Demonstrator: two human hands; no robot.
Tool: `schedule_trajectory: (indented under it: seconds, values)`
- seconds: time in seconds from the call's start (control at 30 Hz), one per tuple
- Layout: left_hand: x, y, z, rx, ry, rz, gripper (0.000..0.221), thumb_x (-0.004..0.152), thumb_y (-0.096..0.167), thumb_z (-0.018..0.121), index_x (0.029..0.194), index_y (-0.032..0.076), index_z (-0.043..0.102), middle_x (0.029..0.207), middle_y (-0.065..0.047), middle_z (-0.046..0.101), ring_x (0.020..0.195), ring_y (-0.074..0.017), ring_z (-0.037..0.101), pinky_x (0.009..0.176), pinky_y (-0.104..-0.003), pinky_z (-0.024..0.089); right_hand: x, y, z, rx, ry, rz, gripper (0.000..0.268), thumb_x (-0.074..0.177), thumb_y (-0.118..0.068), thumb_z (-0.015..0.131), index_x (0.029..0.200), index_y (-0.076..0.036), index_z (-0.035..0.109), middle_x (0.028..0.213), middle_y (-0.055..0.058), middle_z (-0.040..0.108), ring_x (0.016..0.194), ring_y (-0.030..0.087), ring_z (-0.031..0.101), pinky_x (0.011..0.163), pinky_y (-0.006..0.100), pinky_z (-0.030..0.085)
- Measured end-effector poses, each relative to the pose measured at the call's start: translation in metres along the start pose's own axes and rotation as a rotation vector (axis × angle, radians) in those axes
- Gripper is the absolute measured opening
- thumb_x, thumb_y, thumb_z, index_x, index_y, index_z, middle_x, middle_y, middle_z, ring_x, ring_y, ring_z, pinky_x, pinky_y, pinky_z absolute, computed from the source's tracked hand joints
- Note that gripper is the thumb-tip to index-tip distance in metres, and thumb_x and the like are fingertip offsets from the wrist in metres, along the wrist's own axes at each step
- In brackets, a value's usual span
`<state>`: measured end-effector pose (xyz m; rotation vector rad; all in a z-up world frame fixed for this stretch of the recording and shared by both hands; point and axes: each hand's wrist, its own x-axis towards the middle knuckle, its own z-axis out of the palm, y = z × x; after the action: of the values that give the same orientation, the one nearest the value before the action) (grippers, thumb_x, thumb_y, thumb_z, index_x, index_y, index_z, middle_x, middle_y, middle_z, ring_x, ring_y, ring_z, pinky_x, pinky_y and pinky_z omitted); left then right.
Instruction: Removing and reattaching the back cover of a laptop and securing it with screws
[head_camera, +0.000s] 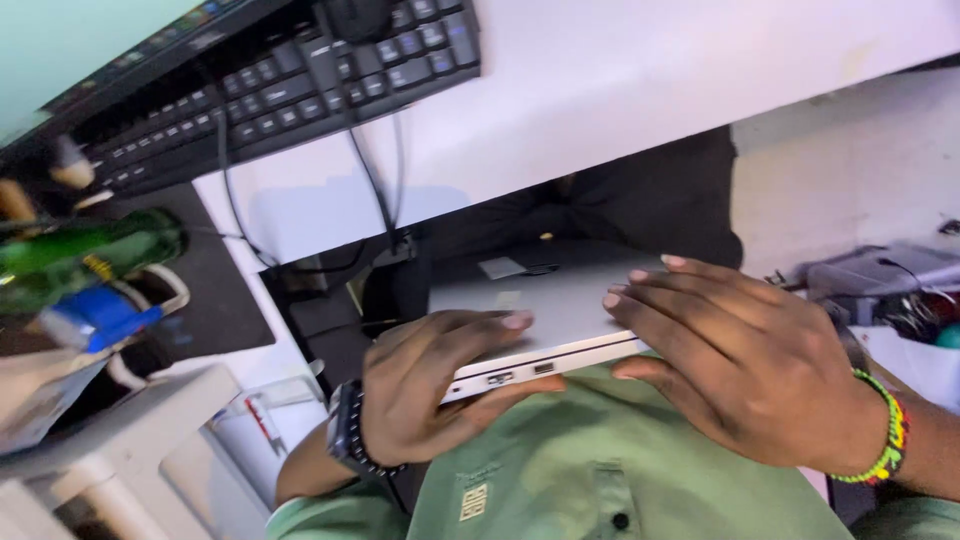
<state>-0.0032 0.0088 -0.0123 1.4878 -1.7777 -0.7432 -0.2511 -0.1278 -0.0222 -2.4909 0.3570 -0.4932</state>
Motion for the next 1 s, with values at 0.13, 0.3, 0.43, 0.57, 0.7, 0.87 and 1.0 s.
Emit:
schedule_trajectory:
  seconds: [0.13, 0.3, 0.43, 0.57, 0.7, 0.87, 1.0]
  values:
    - [-0.011, -0.013, 0.002, -0.209, 0.004, 0.049, 0.036, 0.106, 0.021, 0.067, 0.134, 0.004, 0.05, 0.127, -0.016, 0.07, 0.119, -0.032, 0.075, 0.103, -0.041, 0.065, 0.008, -0.012, 0.019, -0.041, -0.03, 0.018, 0.05, 0.094, -0.041, 0.068, 0.123, 0.0, 0.065, 0.12, 0.014, 0.073, 0.101, 0.026, 0.072, 0.086, 0.04, 0.056]
    - [-0.028, -0.024, -0.016, -0.218, -0.08, 0.049, 0.04, 0.108, 0.026, 0.064, 0.139, 0.003, 0.054, 0.137, -0.013, 0.067, 0.127, -0.0303, 0.072, 0.114, -0.044, 0.062, 0.003, -0.017, 0.031, -0.087, -0.016, 0.041, 0.031, 0.097, -0.021, 0.056, 0.117, -0.002, 0.072, 0.114, 0.014, 0.076, 0.092, 0.028, 0.072, 0.085, 0.041, 0.058]
    - [-0.032, -0.024, -0.017, -0.278, 0.011, 0.076, 0.035, 0.107, 0.022, 0.062, 0.132, -0.002, 0.058, 0.131, -0.016, 0.07, 0.124, -0.0342, 0.075, 0.115, -0.047, 0.064, 0.007, -0.021, 0.026, -0.19, -0.088, 0.072, 0.04, 0.098, -0.036, 0.058, 0.12, -0.007, 0.074, 0.113, 0.011, 0.078, 0.087, 0.029, 0.072, 0.077, 0.039, 0.056]
    - [-0.031, -0.018, -0.007, -0.358, 0.108, 0.083, 0.031, 0.108, 0.024, 0.058, 0.125, -0.002, 0.059, 0.125, -0.019, 0.071, 0.117, -0.0354, 0.077, 0.108, -0.047, 0.067, 0.02, -0.027, 0.026, -0.204, -0.108, 0.035, 0.044, 0.095, -0.044, 0.064, 0.115, -0.006, 0.075, 0.109, 0.009, 0.077, 0.086, 0.026, 0.072, 0.078, 0.037, 0.057]
    - [-0.028, -0.01, 0.0, -0.337, 0.238, 0.045, 0.016, 0.106, 0.008, 0.057, 0.116, -0.003, 0.06, 0.116, -0.021, 0.073, 0.107, -0.035, 0.079, 0.1, -0.047, 0.069, 0.02, -0.025, 0.032, -0.142, -0.075, 0.017, 0.041, 0.096, -0.039, 0.063, 0.11, -0.003, 0.075, 0.107, 0.01, 0.078, 0.086, 0.025, 0.073, 0.077, 0.036, 0.058]
    - [-0.028, -0.003, -0.001, -0.275, 0.303, 0.017, 0.014, 0.098, -0.008, 0.054, 0.111, -0.004, 0.06, 0.11, -0.021, 0.074, 0.101, -0.0353, 0.08, 0.094, -0.045, 0.07, 0.019, -0.024, 0.035, -0.104, -0.037, -0.004, 0.04, 0.095, -0.035, 0.065, 0.11, 0.0, 0.074, 0.105, 0.014, 0.078, 0.083, 0.027, 0.074, 0.076, 0.038, 0.06]
    - [-0.029, -0.004, -0.003, -0.308, 0.258, 0.011, 0.042, 0.079, -0.02, 0.046, 0.115, -0.006, 0.061, 0.113, -0.022, 0.073, 0.105, -0.0369, 0.079, 0.097, -0.044, 0.07, 0.019, -0.022, 0.033, -0.086, -0.035, -0.008, 0.039, 0.094, -0.035, 0.066, 0.109, 0.0, 0.074, 0.102, 0.014, 0.078, 0.082, 0.026, 0.073, 0.077, 0.04, 0.06]
